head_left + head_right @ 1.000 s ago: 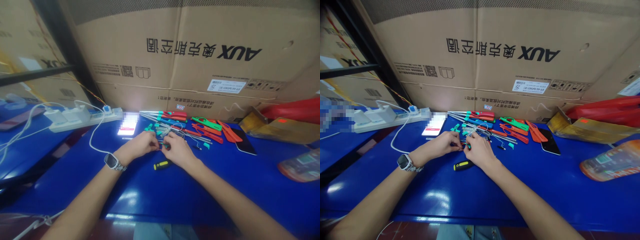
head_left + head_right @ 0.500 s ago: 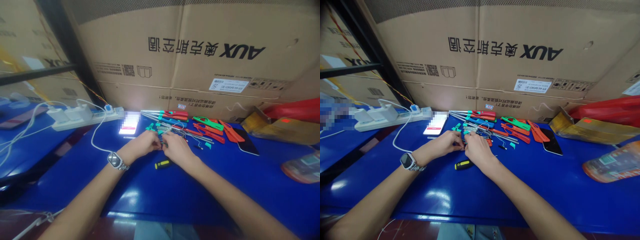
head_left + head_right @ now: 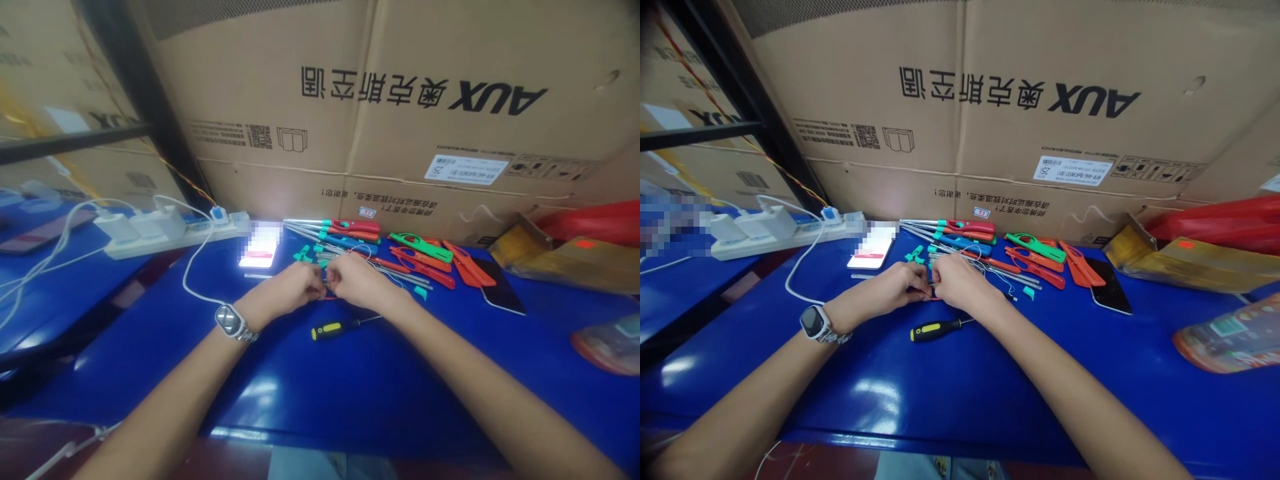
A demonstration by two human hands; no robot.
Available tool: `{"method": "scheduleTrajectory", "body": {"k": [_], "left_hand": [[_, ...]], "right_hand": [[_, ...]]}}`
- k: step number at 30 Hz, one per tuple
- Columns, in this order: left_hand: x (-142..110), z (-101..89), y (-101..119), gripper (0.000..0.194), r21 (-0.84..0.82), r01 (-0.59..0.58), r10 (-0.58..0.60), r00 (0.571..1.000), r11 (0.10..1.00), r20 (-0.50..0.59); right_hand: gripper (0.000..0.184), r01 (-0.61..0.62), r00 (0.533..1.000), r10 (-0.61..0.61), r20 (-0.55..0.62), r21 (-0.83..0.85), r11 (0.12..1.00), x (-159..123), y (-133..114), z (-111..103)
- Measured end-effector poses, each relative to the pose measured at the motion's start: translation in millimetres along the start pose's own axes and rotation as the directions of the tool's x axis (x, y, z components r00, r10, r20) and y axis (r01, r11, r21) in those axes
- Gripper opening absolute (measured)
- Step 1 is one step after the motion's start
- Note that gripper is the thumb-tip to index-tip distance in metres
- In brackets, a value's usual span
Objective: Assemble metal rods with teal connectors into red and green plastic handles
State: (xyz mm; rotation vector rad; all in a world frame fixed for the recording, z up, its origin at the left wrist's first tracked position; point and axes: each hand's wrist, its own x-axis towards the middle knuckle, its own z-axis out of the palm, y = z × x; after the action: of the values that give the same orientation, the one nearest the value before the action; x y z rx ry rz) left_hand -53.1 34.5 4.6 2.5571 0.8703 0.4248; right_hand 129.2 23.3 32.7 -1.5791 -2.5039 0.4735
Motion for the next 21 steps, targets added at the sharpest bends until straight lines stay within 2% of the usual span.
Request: {"method": "scheduleTrajectory", "body": {"k": [5, 8, 14, 16, 21], "left_hand": [[0, -2.0, 0, 0.016, -0.014, -0.016, 0.016, 1.0, 1.0, 0.007], [0, -0.1, -3, 0.016, -0.017, -0.027, 0.027, 1.0, 0.999, 0.005], [1, 1.8, -4, 0.013, -0.004, -0.016, 0.016, 1.0, 1.0, 0.002], [1, 1.2, -4, 0.013, -0.01, -0.031, 0.031, 1.0, 0.999, 0.0], [1, -0.2, -4, 0.019, -0.067, -0.076, 0.076, 0.997, 0.995, 0.008]], "right_hand": [[0.016, 0.004, 0.998, 0.002, 0.068, -0.078, 0.997, 4, -4, -13], [0.019, -0.025, 0.987, 0.041, 0.158, -0.105, 0.994, 9, -9, -20], [0.022, -0.105, 0.918, 0.134, 0.373, -0.098, 0.99, 20, -21, -32], [0.022, -0.079, 0.921, 0.128, 0.368, -0.144, 0.986, 21, -26, -35], [0.027, 0.058, 0.977, -0.007, 0.213, -0.234, 0.97, 13, -30, -32]]}}
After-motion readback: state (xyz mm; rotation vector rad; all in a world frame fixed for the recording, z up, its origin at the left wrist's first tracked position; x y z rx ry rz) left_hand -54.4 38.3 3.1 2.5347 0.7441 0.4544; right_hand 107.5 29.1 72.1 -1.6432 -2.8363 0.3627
